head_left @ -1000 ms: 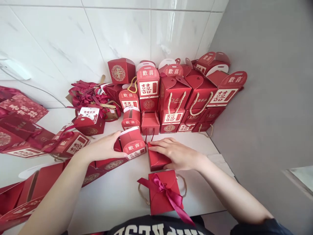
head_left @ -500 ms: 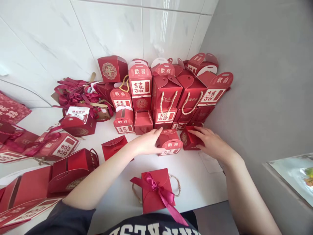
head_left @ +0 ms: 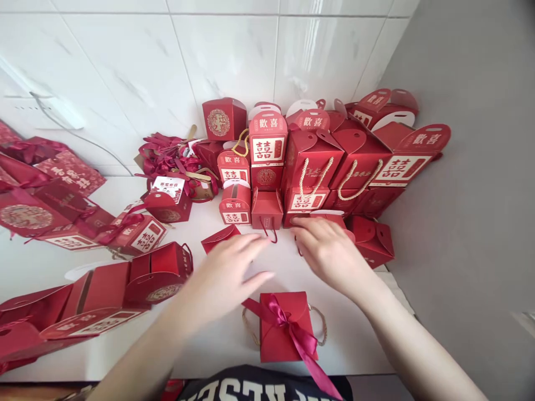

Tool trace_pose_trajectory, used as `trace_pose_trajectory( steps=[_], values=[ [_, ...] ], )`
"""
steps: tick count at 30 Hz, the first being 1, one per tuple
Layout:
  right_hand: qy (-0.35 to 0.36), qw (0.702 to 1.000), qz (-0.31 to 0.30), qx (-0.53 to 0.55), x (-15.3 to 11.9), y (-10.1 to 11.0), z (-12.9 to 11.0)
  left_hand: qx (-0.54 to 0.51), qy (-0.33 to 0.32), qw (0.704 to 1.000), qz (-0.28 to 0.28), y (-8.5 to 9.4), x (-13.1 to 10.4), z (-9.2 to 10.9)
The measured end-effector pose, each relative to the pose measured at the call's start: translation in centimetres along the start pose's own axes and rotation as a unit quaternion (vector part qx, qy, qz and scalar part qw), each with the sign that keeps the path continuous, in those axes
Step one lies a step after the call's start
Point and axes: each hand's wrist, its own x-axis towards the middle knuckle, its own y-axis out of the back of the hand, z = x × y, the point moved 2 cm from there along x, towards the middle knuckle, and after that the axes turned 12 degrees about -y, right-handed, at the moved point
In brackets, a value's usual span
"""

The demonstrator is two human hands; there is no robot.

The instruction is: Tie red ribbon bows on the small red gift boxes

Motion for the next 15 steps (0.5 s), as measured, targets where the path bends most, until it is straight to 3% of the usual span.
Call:
trace_pose_trajectory(
  steps=[4, 7, 9, 11, 15],
  values=[
    [0.171, 0.974, -0.113, 0.101, 3.8, -2.3, -5.1, 0.077, 0.16, 0.984, -0.023, 2.8, -9.5, -7.4],
    [0.254, 0.945, -0.16, 0.129, 6.2, -5.4, -8.4, 0.104, 0.257, 0.957, -0.086, 2.7, -13.8, -12.0],
    [0.242, 0.946, -0.177, 0.121, 6.9, -7.2, -9.7, 0.098, 0.273, 0.951, -0.107, 2.2, -14.5, -13.3],
    [0.205, 0.959, -0.166, 0.103, 6.8, -7.9, -9.9, 0.091, 0.266, 0.954, -0.104, 1.7, -13.7, -13.3],
    [0.119, 0.979, -0.155, 0.059, 4.7, -6.7, -7.5, 0.008, 0.192, 0.976, -0.102, -0.3, -8.9, -11.5]
  ],
)
